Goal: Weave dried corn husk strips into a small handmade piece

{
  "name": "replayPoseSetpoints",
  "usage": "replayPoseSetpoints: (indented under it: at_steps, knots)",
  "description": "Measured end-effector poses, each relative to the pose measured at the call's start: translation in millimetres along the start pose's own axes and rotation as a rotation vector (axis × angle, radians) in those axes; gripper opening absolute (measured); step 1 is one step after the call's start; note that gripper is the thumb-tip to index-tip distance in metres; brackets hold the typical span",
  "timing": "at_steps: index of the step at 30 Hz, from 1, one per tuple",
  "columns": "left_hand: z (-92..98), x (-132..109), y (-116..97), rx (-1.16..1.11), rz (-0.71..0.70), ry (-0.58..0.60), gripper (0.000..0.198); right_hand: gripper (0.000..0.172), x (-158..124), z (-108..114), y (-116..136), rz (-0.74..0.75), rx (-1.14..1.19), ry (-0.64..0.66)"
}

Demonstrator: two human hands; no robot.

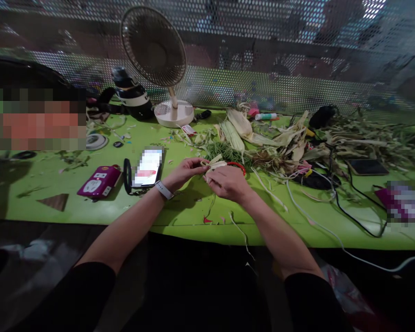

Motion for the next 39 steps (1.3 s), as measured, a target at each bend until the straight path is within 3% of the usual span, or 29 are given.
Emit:
replayPoseSetpoints:
  at_steps: [14, 39]
  knots:
    - [-3.1, 0, -1, 0.002, -0.006, 0.01, 0.046, 0.022, -6, -11, -7, -0.062, -0.011, 0.065]
    - [-3.0, 2, 6, 0.028, 0.014, 0.021, 0.046, 0.021, -7, -10, -6, -0.053, 0.028, 0.062]
Point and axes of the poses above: each hand's wrist, its own x-axis towards the middle knuckle, its own z-axis out of the back of the hand, y = z × x, the point moved 9 cm from there along x, towards the middle knuckle, and after that the axes turned 9 degrees about -x, right-handed, at the moved point
